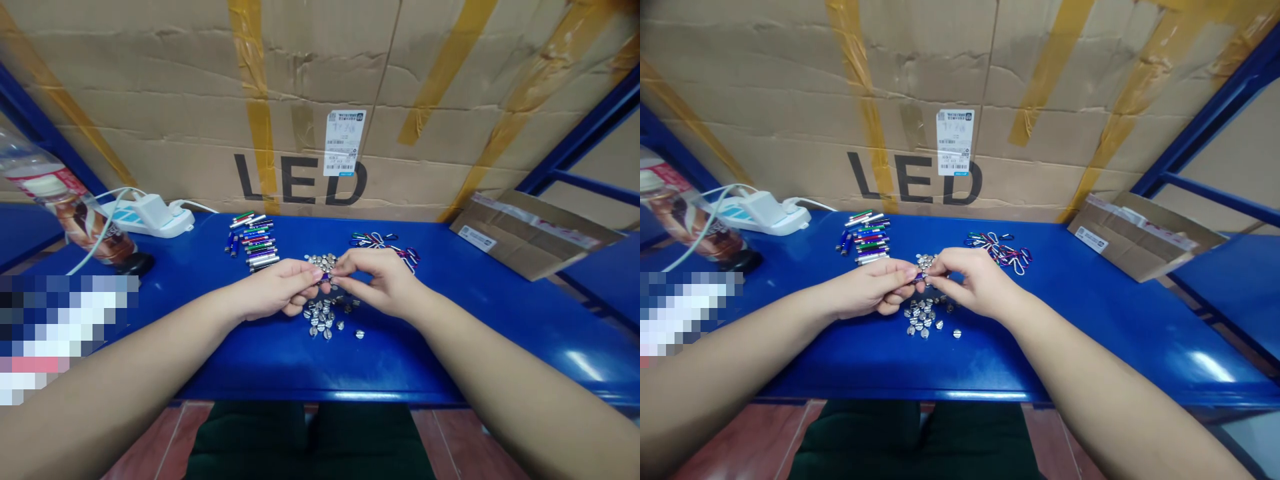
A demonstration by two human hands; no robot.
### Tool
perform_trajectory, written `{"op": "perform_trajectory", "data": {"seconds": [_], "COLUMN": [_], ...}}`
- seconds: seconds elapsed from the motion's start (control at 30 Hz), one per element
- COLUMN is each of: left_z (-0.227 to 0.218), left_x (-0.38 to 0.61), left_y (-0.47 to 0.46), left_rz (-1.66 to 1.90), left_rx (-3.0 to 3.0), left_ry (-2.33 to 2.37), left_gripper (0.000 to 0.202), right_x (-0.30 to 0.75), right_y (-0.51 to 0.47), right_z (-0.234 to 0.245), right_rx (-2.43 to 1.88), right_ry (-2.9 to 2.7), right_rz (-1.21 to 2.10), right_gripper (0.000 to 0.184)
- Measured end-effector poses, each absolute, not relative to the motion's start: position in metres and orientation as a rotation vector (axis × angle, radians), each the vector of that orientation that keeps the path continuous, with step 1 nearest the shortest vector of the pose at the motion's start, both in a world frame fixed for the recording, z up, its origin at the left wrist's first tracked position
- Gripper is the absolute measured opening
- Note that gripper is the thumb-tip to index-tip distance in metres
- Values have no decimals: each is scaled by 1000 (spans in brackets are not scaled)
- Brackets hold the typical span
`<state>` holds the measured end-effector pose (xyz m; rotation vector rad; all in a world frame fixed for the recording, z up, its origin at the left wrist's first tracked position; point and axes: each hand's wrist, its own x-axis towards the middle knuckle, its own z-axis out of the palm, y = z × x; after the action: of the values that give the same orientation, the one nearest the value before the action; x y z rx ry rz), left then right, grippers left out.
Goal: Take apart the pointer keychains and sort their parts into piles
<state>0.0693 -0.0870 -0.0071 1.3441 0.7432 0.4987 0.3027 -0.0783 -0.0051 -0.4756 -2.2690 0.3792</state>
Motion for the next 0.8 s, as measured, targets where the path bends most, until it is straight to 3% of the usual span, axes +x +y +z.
{"op": "perform_trajectory", "data": {"seconds": [0.33,0.5,0.7,0.8], "left_z": [-6,-11,-14,-13], "left_x": [66,66,63,64], "left_y": [-83,-82,-82,-84], "left_rz": [676,793,835,785], "left_rx": [2313,2483,2644,2653], "left_ry": [1026,970,882,893], "left_gripper": [34,29,29,31], "right_x": [298,295,293,295], "right_y": [-85,-89,-83,-82], "right_z": [-2,-1,-7,-7], "right_rx": [-829,-1010,-1041,-989], "right_ry": [-2378,-2222,-1933,-1954], "right_rz": [229,620,1388,1399], "right_gripper": [14,17,34,36]}}
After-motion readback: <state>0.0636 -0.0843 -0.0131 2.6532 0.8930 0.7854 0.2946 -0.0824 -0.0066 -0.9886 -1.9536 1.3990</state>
